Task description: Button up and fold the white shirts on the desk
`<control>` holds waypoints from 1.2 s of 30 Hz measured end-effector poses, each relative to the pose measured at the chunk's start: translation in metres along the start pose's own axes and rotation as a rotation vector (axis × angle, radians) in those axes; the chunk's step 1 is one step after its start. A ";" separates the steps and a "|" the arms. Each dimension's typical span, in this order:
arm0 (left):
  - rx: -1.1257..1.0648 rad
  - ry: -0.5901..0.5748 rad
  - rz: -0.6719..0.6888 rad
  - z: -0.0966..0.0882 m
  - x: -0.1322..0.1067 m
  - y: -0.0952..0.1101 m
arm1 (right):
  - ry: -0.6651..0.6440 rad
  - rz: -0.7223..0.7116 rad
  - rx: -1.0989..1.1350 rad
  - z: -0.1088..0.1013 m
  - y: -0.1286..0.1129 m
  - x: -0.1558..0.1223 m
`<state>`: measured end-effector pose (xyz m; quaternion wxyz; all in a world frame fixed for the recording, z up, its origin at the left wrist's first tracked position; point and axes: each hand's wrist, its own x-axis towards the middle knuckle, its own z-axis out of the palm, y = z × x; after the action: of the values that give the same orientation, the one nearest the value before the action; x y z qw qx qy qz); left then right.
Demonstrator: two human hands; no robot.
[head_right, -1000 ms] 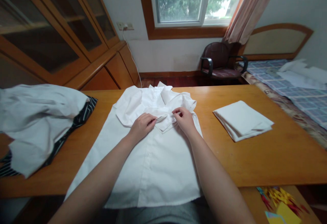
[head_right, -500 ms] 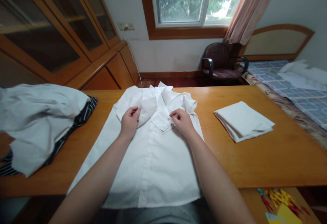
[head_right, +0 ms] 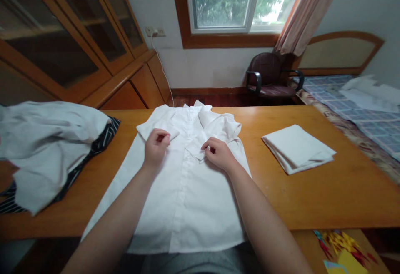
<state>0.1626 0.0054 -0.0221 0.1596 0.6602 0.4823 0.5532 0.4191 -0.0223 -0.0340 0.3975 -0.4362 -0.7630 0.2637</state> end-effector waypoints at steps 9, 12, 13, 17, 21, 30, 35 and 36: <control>0.199 -0.827 0.042 -0.006 -0.004 0.006 | -0.162 -0.235 -0.292 0.020 -0.015 0.000; 0.147 -0.859 0.037 -0.009 -0.002 0.005 | -0.190 -0.253 -0.377 0.024 -0.017 0.001; 0.120 -0.867 0.035 -0.010 -0.002 0.005 | -0.194 -0.258 -0.389 0.025 -0.017 0.001; 0.040 -0.876 0.033 -0.009 -0.003 0.003 | -0.201 -0.281 -0.384 0.029 -0.014 0.000; 0.005 -0.886 0.045 -0.008 -0.002 0.002 | -0.211 -0.321 -0.352 0.032 -0.014 0.000; -0.092 -0.896 0.009 -0.009 -0.001 0.006 | -0.177 -0.244 -0.303 0.030 -0.018 -0.001; -0.180 -0.958 -0.036 -0.012 -0.001 0.012 | -0.144 -0.182 -0.356 0.033 -0.018 0.001; -0.204 -0.968 -0.061 -0.013 -0.001 0.011 | -0.156 -0.190 -0.375 0.034 -0.018 0.001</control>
<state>0.1566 -0.0049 -0.0101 0.4454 0.8079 0.3153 0.2224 0.3823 -0.0320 -0.0389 0.2723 -0.4068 -0.8648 0.1116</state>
